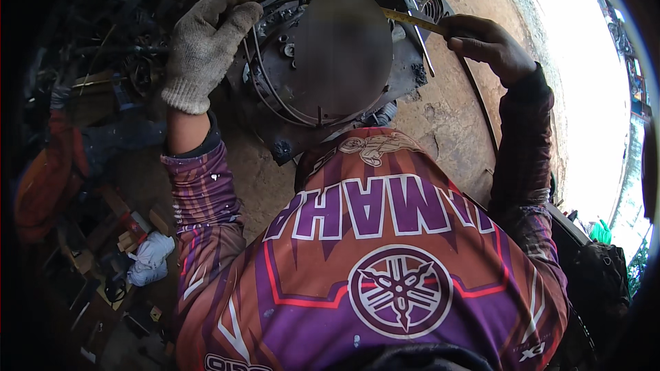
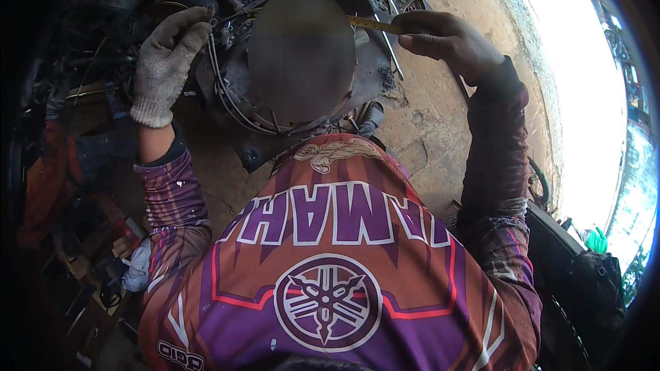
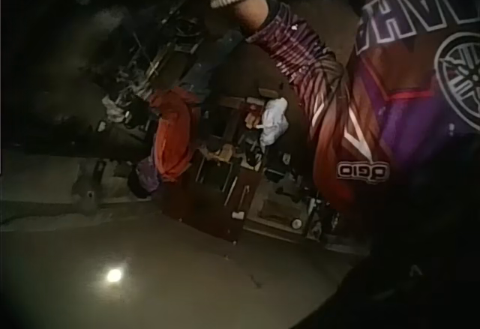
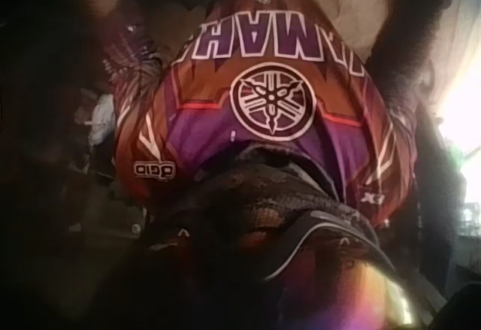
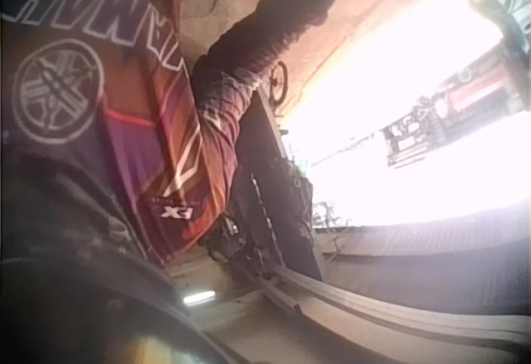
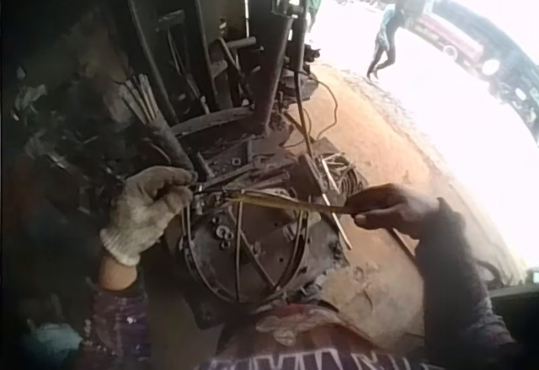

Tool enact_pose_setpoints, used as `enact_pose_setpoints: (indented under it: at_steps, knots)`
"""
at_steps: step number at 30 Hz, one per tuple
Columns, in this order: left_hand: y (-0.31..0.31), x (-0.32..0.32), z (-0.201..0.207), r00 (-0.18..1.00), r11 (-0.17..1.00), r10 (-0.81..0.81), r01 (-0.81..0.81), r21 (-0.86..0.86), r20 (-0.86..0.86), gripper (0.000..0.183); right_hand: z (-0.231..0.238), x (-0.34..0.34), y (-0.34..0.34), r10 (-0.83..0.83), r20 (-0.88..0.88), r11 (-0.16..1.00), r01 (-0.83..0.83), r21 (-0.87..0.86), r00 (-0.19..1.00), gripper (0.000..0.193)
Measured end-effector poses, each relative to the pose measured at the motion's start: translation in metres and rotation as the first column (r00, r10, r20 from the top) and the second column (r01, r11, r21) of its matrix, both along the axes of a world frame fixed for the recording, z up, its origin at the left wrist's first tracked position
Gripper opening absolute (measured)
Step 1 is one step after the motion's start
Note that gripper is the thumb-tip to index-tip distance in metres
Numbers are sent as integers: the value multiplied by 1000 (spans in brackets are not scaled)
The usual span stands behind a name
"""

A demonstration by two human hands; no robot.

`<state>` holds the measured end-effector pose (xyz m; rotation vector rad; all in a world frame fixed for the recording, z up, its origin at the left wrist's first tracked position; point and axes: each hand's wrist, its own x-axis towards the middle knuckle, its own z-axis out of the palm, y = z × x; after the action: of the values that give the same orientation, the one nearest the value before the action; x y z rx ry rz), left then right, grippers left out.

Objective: The person holds a curved metal frame and measures its dimensions using a tape measure.

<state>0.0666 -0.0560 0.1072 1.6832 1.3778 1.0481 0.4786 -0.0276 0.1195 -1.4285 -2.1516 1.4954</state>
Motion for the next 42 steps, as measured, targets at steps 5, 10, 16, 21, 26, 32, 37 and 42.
enact_pose_setpoints:
  at_steps: [5, 10, 16, 21, 26, 32, 37, 42]
  knots:
    - [11, 11, 12, 979, 997, -7, 24, 79, -201, 25, -9, -5, 12, 18, -49, 998, -21, -61, 999, 53]
    - [20, 25, 16, 903, 959, -34, 150, 240, -428, 24, -31, -4, 23, 86, -105, 996, -88, -10, 991, 54]
    - [23, 40, 19, 849, 957, -84, 214, 196, -522, 23, -49, -9, 18, 59, -179, 994, -74, -79, 982, 52]
    - [21, 49, 18, 804, 977, -117, 198, 77, -583, 24, -72, -15, 17, 37, -179, 998, -46, -45, 983, 53]
    - [21, 51, 22, 851, 996, -79, 47, -74, -520, 27, -89, -28, 13, 12, -181, 1000, -13, -1, 983, 55]
    - [22, 43, 12, 865, 995, -54, 7, -95, -498, 30, -100, -38, 11, 16, -127, 1000, -12, 27, 992, 55]
    - [24, 45, 16, 870, 993, -53, -7, -120, -490, 32, -99, -37, 9, 1, -154, 999, 6, 50, 988, 54]
    - [25, 46, 13, 863, 995, -57, 10, -95, -502, 32, -96, -33, 10, 4, -160, 999, 3, 44, 987, 54]
